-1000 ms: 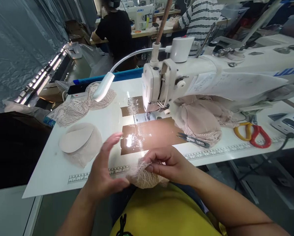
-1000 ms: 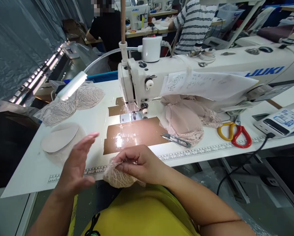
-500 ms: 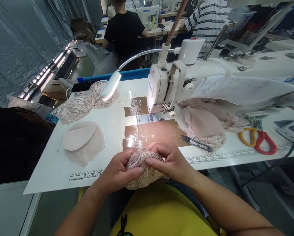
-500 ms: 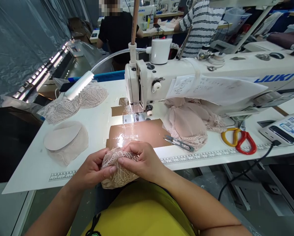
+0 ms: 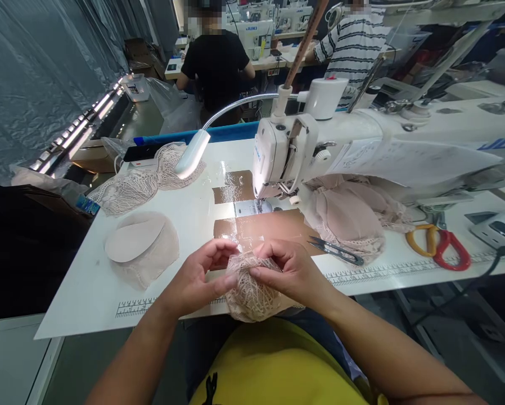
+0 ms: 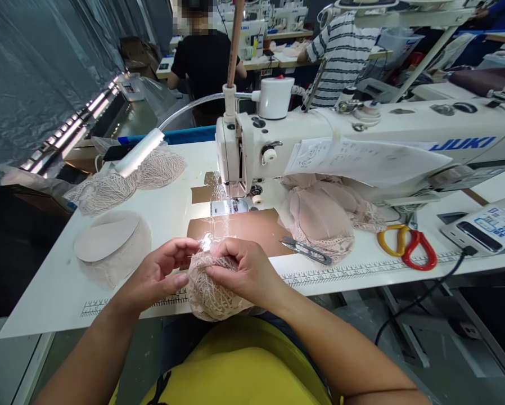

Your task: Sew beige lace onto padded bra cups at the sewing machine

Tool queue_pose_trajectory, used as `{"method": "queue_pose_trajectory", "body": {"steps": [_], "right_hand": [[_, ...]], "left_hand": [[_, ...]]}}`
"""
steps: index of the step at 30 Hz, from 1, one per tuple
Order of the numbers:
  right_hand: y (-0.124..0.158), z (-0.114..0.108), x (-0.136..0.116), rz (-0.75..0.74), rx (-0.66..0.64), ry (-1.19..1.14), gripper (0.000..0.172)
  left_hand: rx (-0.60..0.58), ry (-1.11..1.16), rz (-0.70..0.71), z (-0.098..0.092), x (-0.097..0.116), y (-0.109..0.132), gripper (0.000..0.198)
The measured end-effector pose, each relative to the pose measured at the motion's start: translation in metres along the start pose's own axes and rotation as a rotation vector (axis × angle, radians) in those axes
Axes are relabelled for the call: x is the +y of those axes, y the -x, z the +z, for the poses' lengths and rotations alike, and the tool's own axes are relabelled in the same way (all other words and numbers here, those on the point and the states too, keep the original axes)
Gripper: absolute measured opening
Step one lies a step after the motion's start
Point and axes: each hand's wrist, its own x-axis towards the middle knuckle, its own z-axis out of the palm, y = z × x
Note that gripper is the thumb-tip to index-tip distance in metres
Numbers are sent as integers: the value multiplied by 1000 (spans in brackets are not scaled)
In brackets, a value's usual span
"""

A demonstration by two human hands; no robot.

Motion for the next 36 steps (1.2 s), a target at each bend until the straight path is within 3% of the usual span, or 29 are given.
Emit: {"method": "queue_pose_trajectory", "body": {"steps": [3, 7, 13, 21, 24, 31, 36], "right_hand": [[-1, 1, 0, -16, -37, 38, 13], [-3, 0, 1, -61, -52, 27, 20], [-4, -1, -1, -131, 53, 106, 23], [-7, -5, 0, -36, 72, 121, 16], [-10, -10, -3, 15, 4, 79, 13], [-11, -18, -5, 64, -123, -159, 18], [-14, -14, 4, 155, -204, -477, 24]], "left_hand": [[-64, 19, -64, 6, -1, -5, 24], [-42, -9, -62, 11, -2, -7, 25], [-42, -75, -27, 12, 3, -7, 26], [-14, -208, 67, 14, 7, -12, 26], [-25, -224, 91, 14, 7, -15, 24], [-159, 34, -4, 10, 4, -19, 21], [-38, 286, -43, 28, -6, -22, 22]]}}
